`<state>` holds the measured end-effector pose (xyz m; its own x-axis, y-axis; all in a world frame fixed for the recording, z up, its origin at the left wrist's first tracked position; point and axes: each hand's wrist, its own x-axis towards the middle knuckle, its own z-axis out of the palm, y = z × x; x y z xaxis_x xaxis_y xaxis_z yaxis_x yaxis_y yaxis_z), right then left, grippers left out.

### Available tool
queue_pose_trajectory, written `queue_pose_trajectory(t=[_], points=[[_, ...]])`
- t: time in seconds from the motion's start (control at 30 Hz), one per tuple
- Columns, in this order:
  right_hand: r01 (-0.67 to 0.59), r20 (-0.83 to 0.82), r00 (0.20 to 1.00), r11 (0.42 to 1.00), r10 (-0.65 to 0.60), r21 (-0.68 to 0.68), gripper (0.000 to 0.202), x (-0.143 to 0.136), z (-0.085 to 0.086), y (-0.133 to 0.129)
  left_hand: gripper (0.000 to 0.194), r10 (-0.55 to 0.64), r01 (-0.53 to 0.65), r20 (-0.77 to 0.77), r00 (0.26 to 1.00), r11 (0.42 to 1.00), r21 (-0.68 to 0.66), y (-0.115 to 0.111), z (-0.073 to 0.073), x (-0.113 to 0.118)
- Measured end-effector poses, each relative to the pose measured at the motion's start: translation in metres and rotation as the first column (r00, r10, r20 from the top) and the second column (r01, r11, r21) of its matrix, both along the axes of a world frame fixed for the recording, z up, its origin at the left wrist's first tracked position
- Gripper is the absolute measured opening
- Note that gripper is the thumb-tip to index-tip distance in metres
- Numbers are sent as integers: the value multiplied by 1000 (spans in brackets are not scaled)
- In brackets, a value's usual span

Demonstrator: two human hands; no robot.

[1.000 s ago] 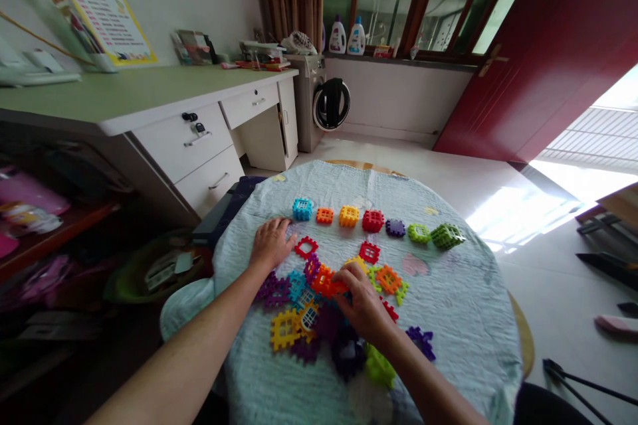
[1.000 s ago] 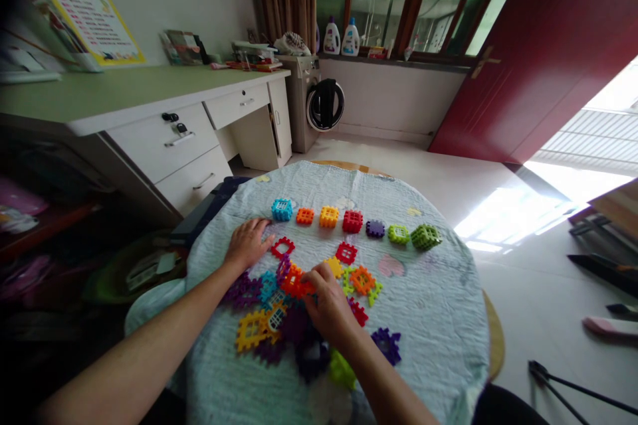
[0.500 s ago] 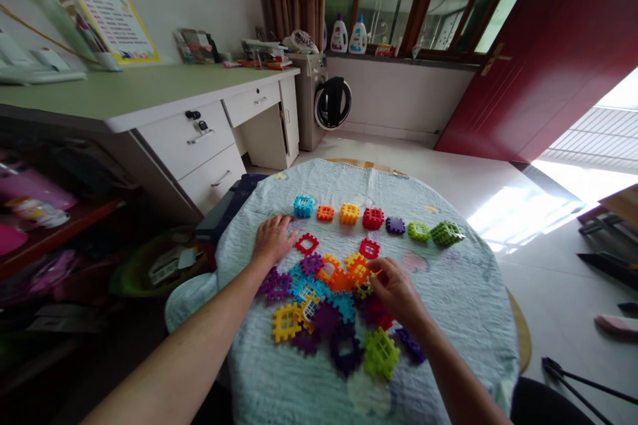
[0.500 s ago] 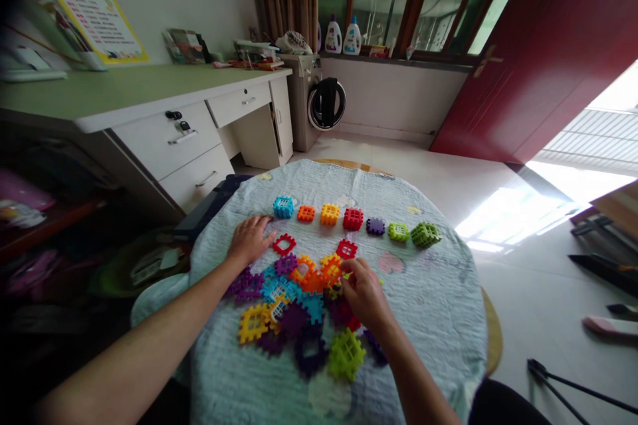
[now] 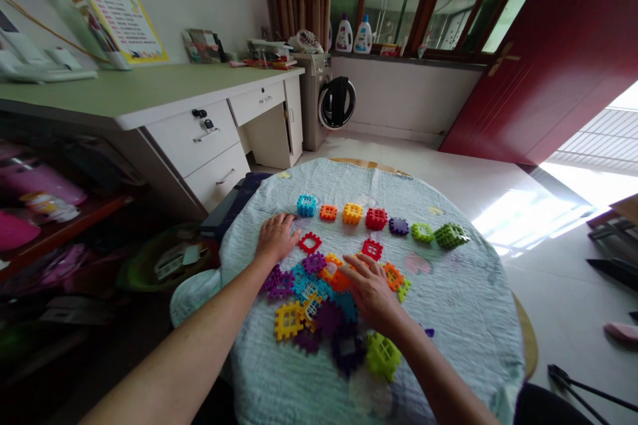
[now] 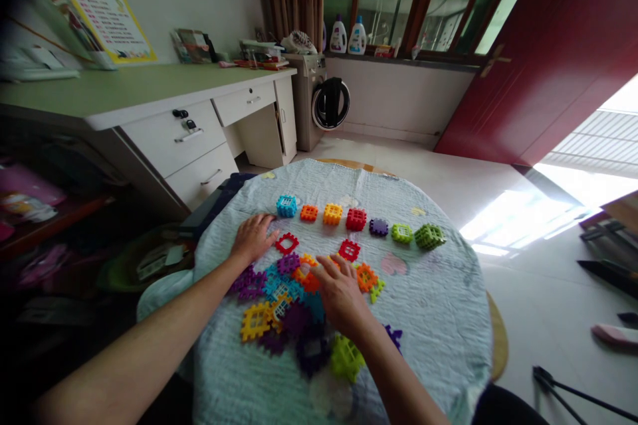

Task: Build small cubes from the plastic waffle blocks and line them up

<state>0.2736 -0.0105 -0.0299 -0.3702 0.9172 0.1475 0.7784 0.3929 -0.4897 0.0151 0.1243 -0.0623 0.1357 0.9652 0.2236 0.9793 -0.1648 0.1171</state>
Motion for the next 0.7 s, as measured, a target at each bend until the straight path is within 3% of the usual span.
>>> queue_pose_trajectory(t=[0.07, 0.17, 0.33, 0.7], points=[[-53, 63, 996, 998, 56, -44, 56, -11, -2, 2, 40, 2, -2, 3, 1000, 1000, -11, 0, 1, 0], [-86, 92, 992, 995, 91, -50, 52, -17, -2, 5, 39, 0, 0, -2, 1000, 1000, -13, -1, 3, 1], [-22, 119, 993, 1000, 22, 4, 38, -12, 1, 6, 40, -6, 6, -1, 1000, 1000, 1, 0, 2, 0], [-16, 204, 978, 997, 31, -74, 44, 5, 8, 2, 41, -4, 4, 8, 1000, 1000, 8, 1, -3, -2]])
